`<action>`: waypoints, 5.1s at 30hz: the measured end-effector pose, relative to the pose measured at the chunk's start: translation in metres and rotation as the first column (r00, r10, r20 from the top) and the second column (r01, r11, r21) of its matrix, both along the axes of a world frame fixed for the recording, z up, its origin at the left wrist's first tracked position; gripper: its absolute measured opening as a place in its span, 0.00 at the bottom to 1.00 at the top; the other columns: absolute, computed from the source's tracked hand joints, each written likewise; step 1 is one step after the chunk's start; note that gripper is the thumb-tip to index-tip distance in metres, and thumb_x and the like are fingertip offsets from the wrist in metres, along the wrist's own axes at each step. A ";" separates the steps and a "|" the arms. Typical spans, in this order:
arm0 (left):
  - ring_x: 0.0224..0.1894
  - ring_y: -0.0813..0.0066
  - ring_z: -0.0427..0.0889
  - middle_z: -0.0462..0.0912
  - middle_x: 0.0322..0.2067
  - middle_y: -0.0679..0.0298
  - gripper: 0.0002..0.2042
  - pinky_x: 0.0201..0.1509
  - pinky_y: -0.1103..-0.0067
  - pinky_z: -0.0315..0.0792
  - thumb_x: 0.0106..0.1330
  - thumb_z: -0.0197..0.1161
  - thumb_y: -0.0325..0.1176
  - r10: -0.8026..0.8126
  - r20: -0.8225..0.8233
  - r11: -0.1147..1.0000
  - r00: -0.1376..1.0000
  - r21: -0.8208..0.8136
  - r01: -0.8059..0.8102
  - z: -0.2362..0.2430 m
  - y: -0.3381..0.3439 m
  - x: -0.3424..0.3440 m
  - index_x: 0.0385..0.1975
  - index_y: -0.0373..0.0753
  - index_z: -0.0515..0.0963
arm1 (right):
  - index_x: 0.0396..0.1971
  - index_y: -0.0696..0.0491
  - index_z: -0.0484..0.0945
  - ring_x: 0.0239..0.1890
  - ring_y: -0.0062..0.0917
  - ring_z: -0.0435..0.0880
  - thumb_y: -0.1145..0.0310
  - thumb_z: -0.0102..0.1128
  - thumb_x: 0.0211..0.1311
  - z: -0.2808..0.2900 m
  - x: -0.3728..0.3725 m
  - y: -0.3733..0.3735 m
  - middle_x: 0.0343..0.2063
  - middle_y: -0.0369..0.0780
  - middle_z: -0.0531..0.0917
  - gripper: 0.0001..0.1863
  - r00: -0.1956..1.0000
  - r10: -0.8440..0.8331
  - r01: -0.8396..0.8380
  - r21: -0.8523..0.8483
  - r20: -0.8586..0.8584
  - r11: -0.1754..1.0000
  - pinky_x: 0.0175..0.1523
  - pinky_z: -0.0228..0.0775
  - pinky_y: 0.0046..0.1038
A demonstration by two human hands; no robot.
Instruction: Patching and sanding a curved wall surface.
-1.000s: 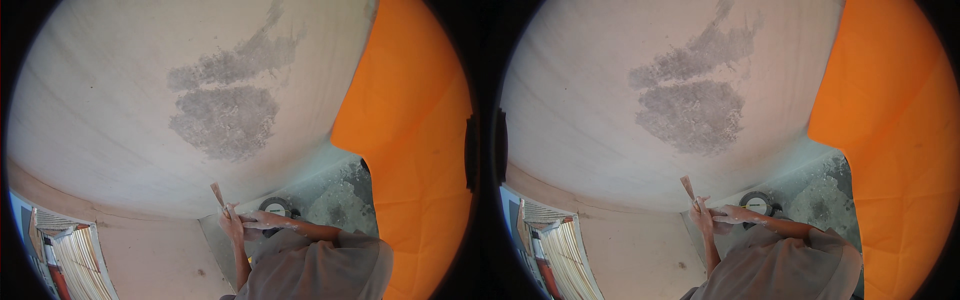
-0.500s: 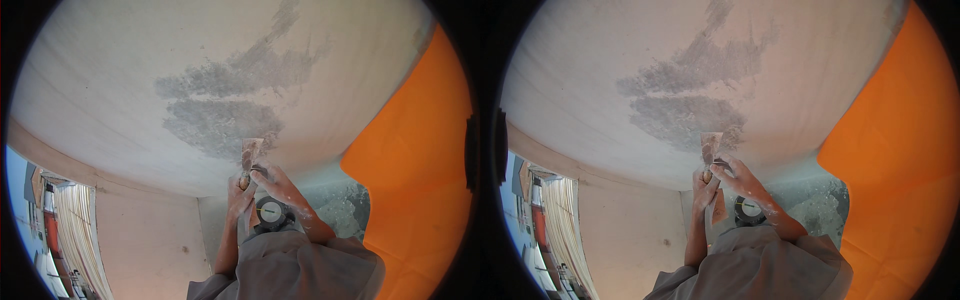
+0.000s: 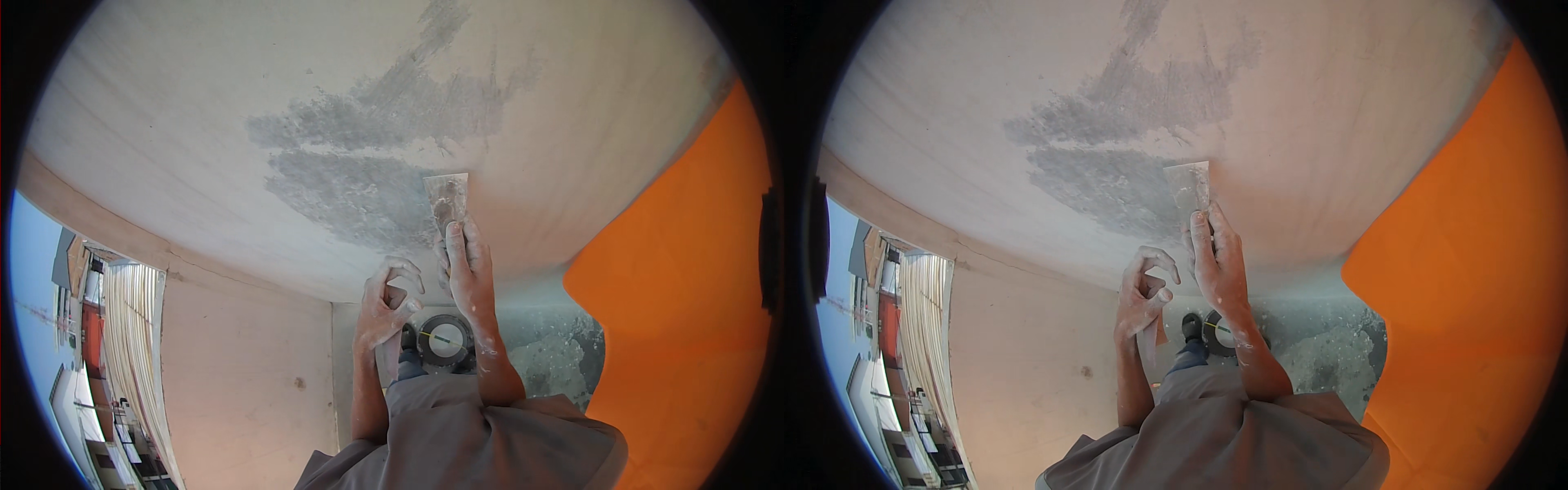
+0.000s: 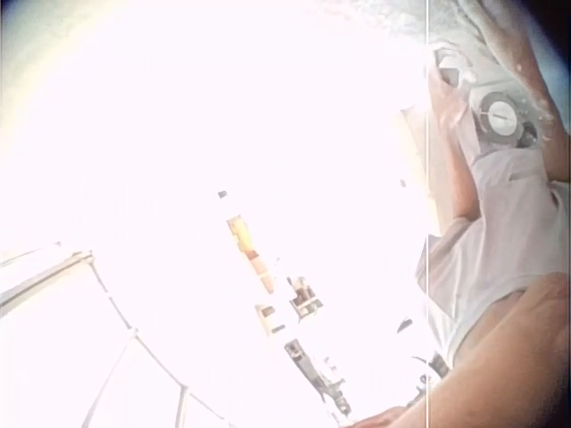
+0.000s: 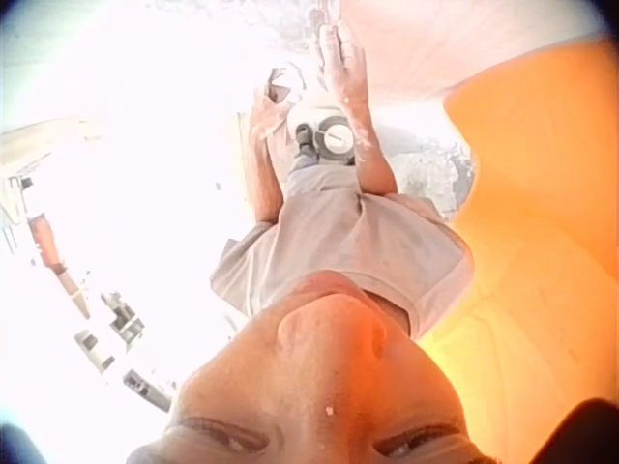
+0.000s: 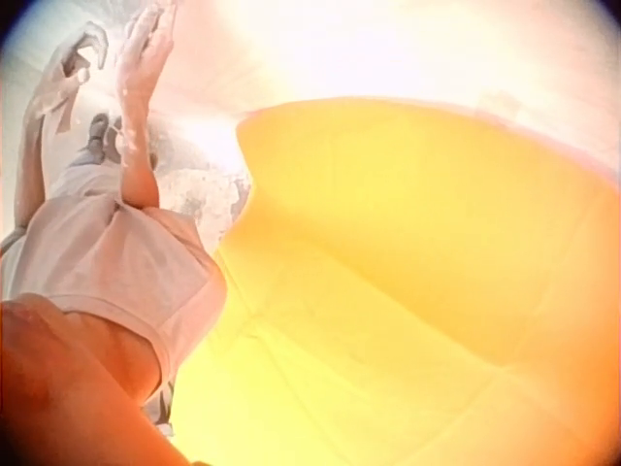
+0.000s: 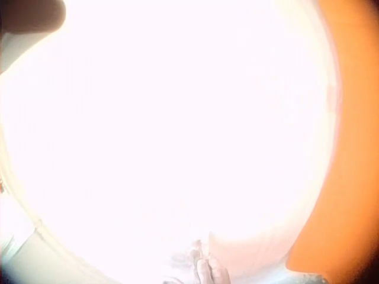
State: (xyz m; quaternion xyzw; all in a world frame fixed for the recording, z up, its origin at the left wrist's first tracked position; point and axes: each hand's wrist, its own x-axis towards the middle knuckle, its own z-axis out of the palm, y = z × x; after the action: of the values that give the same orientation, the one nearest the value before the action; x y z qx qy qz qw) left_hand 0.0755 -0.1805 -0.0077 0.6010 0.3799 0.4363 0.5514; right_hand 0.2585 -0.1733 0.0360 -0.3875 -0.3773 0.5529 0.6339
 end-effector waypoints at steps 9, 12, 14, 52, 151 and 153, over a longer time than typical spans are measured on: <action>0.21 0.87 0.59 0.74 0.54 0.62 0.28 0.24 0.83 0.56 0.78 0.44 0.63 -0.001 -0.042 0.998 0.999 -0.058 -0.002 -0.009 0.005 0.021 0.57 0.42 0.56 | 0.33 0.60 0.77 0.19 0.19 0.70 0.61 0.46 0.82 -0.016 -0.019 0.016 0.16 0.38 0.73 0.20 0.907 -0.249 0.224 0.112 0.339 0.968 0.26 0.62 0.31; 0.22 0.89 0.61 0.72 0.58 0.56 0.10 0.24 0.87 0.58 0.82 0.47 0.35 0.175 -0.022 0.956 0.984 0.241 -0.164 0.016 0.019 0.019 0.55 0.45 0.56 | 0.32 0.61 0.77 0.21 0.23 0.73 0.60 0.47 0.82 -0.011 -0.024 0.017 0.17 0.42 0.75 0.20 0.840 -0.330 0.231 0.264 0.432 0.936 0.29 0.65 0.34; 0.22 0.89 0.62 0.71 0.60 0.54 0.11 0.25 0.87 0.60 0.80 0.49 0.31 0.101 -0.030 0.945 0.994 0.314 -0.087 0.036 0.035 0.019 0.55 0.46 0.56 | 0.32 0.61 0.77 0.22 0.24 0.74 0.60 0.49 0.81 -0.008 -0.024 0.018 0.19 0.43 0.78 0.20 0.839 -0.321 0.273 0.169 0.439 0.947 0.30 0.66 0.34; 0.33 0.84 0.83 0.91 0.32 0.59 0.09 0.37 0.85 0.76 0.74 0.64 0.29 0.144 0.042 0.989 0.989 0.038 -0.146 0.083 0.072 0.046 0.40 0.27 0.86 | 0.23 0.62 0.72 0.24 0.19 0.68 0.55 0.41 0.84 0.002 -0.027 0.018 0.17 0.36 0.72 0.30 0.934 -0.088 0.085 0.022 0.345 0.996 0.32 0.65 0.29; 0.28 0.89 0.74 0.85 0.25 0.70 0.13 0.31 0.85 0.68 0.74 0.66 0.36 0.181 -0.142 0.980 0.973 0.103 -0.168 0.044 0.071 0.061 0.35 0.29 0.87 | 0.29 0.59 0.76 0.29 0.15 0.68 0.49 0.40 0.84 -0.058 -0.037 0.020 0.24 0.29 0.72 0.30 0.984 -0.163 0.164 -0.012 0.073 0.986 0.34 0.63 0.24; 0.28 0.89 0.74 0.85 0.25 0.71 0.14 0.31 0.85 0.68 0.73 0.67 0.36 0.189 -0.138 0.979 0.972 0.106 -0.175 0.042 0.070 0.061 0.34 0.29 0.87 | 0.30 0.59 0.77 0.29 0.15 0.69 0.50 0.40 0.84 -0.059 -0.034 0.020 0.24 0.30 0.73 0.30 0.984 -0.174 0.175 -0.006 0.047 0.985 0.35 0.64 0.23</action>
State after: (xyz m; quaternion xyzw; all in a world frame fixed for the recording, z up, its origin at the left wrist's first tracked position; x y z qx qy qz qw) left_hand 0.1369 -0.1102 0.0347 0.6194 0.4524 0.4564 0.4509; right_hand 0.2244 -0.1532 -0.0232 -0.4351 -0.3537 0.4881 0.6688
